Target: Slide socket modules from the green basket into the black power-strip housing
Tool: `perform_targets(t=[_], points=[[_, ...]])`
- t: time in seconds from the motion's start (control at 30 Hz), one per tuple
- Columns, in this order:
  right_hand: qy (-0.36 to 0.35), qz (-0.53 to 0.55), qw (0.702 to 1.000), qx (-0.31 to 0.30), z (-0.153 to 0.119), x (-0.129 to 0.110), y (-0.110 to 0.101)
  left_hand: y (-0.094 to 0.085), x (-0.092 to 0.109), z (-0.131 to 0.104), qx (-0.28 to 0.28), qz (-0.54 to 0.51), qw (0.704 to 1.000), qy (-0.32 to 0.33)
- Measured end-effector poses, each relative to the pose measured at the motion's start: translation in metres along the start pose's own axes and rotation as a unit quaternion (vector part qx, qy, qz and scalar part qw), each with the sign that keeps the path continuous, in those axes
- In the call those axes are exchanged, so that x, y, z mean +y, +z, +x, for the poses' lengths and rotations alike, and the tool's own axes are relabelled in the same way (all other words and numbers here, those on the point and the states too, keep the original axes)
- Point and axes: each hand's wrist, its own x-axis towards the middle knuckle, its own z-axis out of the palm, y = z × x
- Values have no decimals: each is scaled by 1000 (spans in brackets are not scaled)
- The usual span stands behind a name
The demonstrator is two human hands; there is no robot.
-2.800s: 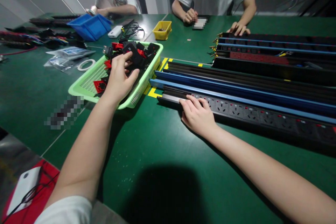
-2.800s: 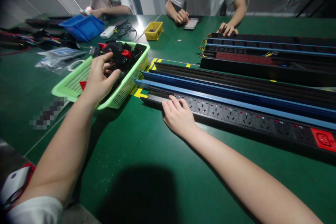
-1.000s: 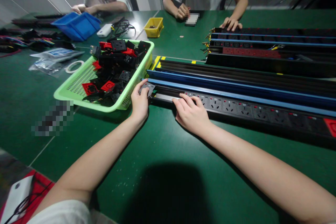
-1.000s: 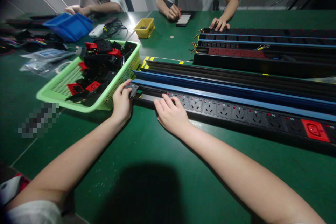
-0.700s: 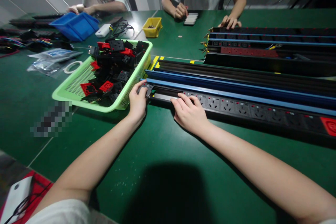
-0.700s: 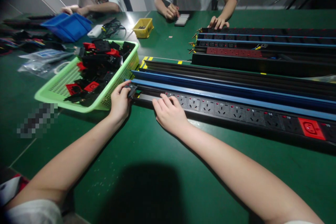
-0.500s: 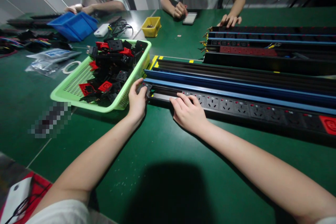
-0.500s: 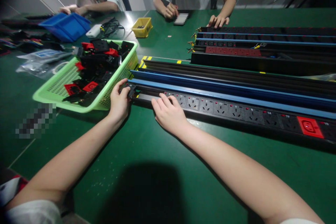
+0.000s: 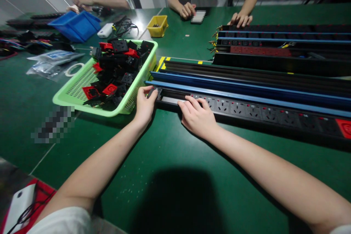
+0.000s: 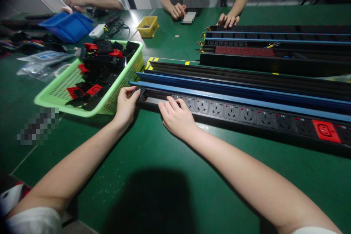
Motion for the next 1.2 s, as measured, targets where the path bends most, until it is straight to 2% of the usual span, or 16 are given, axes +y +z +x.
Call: perform_targets(t=[0.13,0.23,0.43,0.67,0.87,1.1,1.2], points=[[-4,-5,1000,6,0,0,0,-5,5,-4,-45,42,997,37],[-1,-2,1000,5,0,0,0,-7,7,-4,-76,36,996,36],[0,-5,1000,6,-1,0,1,-5,7,-3,-66,-8,998,-2],[22,-6,999,48,1,-3,5,-2,11,-6,-67,5,998,-2],[55,5,998,27,3,-5,7,1,15,-6,-81,3,997,-15],[58,-1,998,25,3,-4,7,3,24,-15,-96,87,991,40],[57,-2,998,30,2,-4,7,3,25,-20,-120,107,984,78]])
